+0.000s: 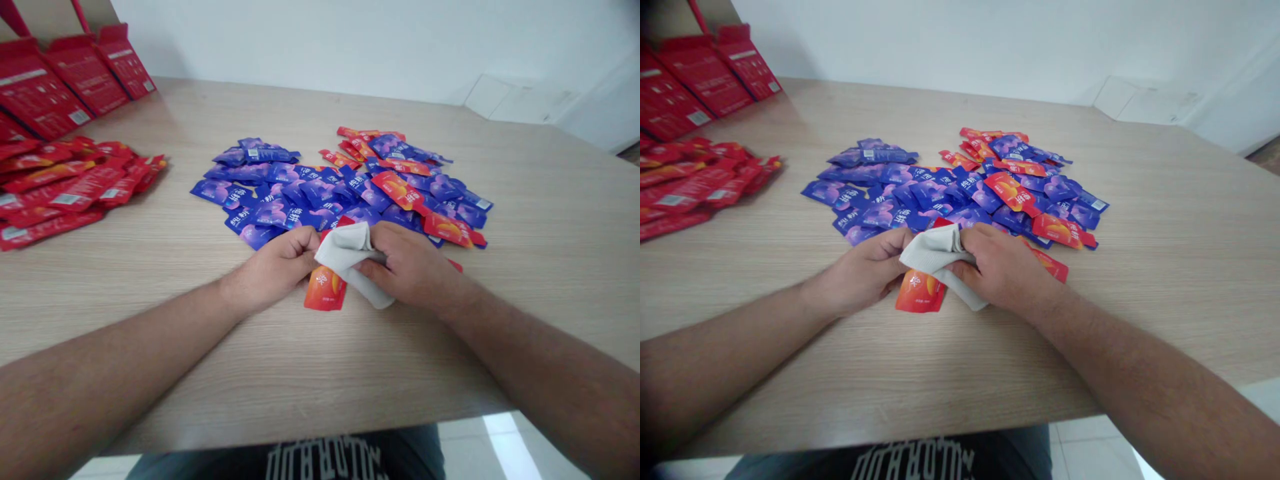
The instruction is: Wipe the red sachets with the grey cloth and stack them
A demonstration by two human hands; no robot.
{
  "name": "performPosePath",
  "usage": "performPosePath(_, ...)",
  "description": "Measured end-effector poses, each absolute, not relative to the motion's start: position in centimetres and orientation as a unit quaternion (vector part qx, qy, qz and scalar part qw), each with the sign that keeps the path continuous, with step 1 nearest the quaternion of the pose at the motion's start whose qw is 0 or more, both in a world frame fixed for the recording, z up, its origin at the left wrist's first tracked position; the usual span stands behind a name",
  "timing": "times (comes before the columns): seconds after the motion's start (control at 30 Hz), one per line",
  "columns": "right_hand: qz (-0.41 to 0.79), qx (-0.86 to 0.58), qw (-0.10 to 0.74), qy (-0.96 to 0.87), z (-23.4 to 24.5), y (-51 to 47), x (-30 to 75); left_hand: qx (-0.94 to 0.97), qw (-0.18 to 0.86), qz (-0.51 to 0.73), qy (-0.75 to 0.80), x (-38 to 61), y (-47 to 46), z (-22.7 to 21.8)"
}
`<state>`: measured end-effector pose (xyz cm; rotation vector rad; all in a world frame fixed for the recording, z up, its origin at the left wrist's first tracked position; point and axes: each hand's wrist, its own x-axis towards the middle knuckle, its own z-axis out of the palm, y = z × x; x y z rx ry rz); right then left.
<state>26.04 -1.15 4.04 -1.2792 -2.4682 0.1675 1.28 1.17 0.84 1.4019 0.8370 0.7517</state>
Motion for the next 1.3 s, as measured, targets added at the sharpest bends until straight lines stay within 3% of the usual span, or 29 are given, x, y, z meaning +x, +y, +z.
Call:
performPosePath(0.13,0.100,-0.367,0.105,-0.919,4.2,-1.7,25.6,0.619,0.610,0.335,0.365,1.2,1.1,0.8)
performPosePath(0.33,0.042,-0.473,0.197,-0.858,4.0,-0.9,26.2,0.612,0.624,0.326,0.361,1.2,1.4,0.5)
performPosePath(0.53,0.112,-0.366,0.090,-0.920,4.3,-1.7,25.6,0.613,0.619,0.341,0.352,1.3,1.1,0.8)
performPosePath(0.73,0.044,-0.472,0.183,-0.862,4.0,-1.0,26.2,0.606,0.626,0.326,0.367,1.3,1.2,0.7)
performPosePath(0.93,0.101,-0.369,0.086,-0.920,4.2,-1.9,25.5,0.630,0.604,0.340,0.351,1.2,1.3,0.7)
performPosePath(1.13,0.047,-0.493,0.181,-0.850,4.1,-1.1,26.1,0.619,0.622,0.319,0.358,1.1,1.5,0.5)
performPosePath(1.3,0.102,-0.386,0.091,-0.912,4.4,-2.0,25.3,0.625,0.609,0.336,0.355,1.2,1.2,0.8)
